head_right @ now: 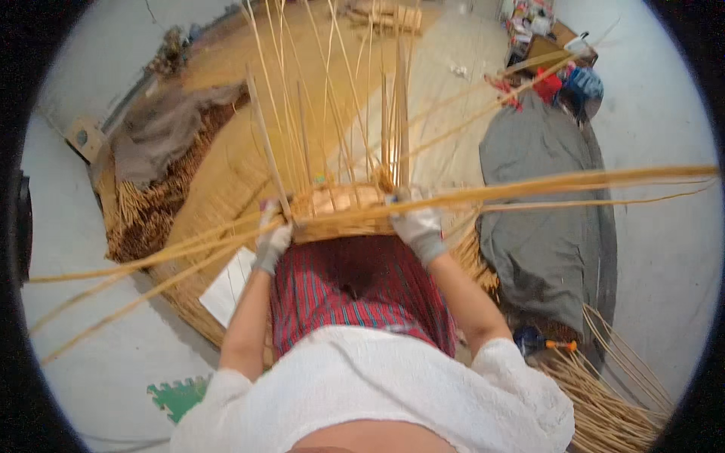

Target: Weaving the sides of a wicker basket using long reeds.

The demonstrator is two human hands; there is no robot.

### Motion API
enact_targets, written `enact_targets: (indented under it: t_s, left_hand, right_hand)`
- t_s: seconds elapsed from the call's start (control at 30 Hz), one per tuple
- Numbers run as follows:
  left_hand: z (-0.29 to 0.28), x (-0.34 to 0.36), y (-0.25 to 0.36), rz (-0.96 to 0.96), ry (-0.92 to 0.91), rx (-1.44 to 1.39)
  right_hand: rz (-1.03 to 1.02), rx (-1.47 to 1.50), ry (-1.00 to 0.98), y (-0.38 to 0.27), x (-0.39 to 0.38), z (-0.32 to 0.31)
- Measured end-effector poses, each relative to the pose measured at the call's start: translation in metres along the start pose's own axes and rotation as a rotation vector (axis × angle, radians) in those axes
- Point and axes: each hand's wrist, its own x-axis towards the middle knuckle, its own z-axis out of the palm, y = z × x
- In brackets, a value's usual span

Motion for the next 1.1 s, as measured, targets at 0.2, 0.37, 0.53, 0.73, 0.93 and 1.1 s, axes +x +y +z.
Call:
enact_targets:
  t_s: [0.2, 0.37, 0.53, 0.73, 0.93, 1.1]
  left_hand:
    - [-0.044, -0.04, -0.027, 0.738, -0.1, 0.907]
    - [-0.016, -0.101, -0.053, 1.109, 0.073, 1.202]
    - [0.054, -0.098, -0.054, 1.218, -0.42, 1.925]
    - [0.071, -0.03, -0.088, 0.957, -0.414, 2.521]
    - [0.065, -0.032, -0.082, 1.001, -0.488, 2.252]
    - [0.059, -0.028, -0.098, 1.034, -0.371, 2.396]
  right_hand:
    - [-0.128, 0.117, -0.105, -0.02, -0.016, -0.055]
    - [-0.24, 0.03, -1.007, -0.029, -0.101, -0.126]
    - [-0.311, 0.409, -0.8, -0.044, -0.031, -0.119]
    - [-0.35, -0.228, -0.14, -0.044, 0.016, 0.008]
    - [-0.223, -0.218, -0.41, -0.049, 0.019, 0.022]
    - [-0.243, -0.189, -0.209, -0.043, 0.003, 0.033]
